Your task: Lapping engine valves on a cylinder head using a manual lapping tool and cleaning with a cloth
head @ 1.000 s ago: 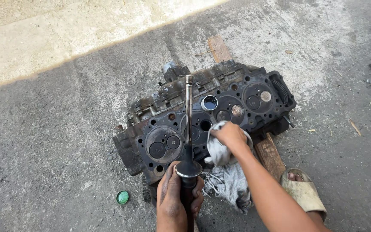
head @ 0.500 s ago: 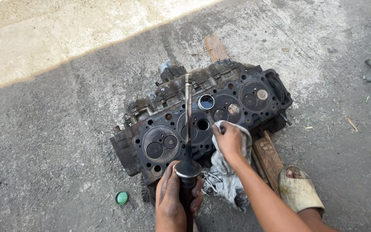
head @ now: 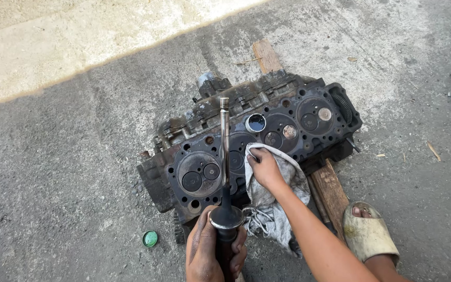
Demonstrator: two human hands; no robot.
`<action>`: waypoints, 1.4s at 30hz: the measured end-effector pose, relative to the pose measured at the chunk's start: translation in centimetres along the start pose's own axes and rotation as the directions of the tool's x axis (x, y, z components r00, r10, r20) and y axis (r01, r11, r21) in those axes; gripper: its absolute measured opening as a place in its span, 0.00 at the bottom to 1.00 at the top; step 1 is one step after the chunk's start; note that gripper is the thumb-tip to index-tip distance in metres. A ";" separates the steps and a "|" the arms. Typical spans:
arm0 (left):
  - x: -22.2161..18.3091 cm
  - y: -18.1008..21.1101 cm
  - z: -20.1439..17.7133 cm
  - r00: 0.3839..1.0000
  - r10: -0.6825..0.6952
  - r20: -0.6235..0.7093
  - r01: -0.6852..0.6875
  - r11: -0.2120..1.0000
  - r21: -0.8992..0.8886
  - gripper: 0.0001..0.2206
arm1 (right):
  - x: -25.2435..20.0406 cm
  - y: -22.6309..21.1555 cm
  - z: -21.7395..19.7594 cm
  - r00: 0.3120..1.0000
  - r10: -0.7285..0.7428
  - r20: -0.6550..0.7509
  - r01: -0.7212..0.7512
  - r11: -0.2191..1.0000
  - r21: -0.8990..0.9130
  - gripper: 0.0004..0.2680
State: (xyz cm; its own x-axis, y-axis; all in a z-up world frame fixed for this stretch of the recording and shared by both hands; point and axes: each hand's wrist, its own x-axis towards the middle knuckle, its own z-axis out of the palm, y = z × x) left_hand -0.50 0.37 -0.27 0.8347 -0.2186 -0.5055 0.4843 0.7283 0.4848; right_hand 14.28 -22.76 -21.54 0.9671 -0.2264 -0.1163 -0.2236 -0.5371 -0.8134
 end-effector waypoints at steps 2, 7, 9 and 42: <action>-0.7 0.0 0.1 1.000 0.014 0.009 -0.014 1.000 -0.001 0.16 | -0.1 0.6 -0.1 0.999 -0.032 0.015 0.032 0.999 0.020 0.13; -1.1 0.2 -0.4 1.000 0.003 -0.014 -0.002 1.000 0.004 0.15 | 0.6 0.4 -1.8 0.994 -0.019 0.107 0.019 1.000 0.004 0.12; -1.2 0.2 -0.5 0.999 0.015 0.037 -0.014 1.000 -0.006 0.16 | 1.1 0.4 -2.7 0.980 -0.116 0.161 0.131 0.988 -0.086 0.12; -0.4 0.0 0.1 1.000 -0.023 0.017 0.022 0.998 0.055 0.15 | -1.9 1.3 -2.0 0.986 -0.098 -0.135 0.083 0.990 -0.115 0.14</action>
State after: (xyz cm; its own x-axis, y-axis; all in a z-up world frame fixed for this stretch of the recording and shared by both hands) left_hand -0.83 0.46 0.02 0.8278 -0.2462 -0.5042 0.5161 0.6866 0.5121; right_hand 11.94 -24.65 -21.21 0.9590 -0.2803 0.0421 -0.1553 -0.6438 -0.7492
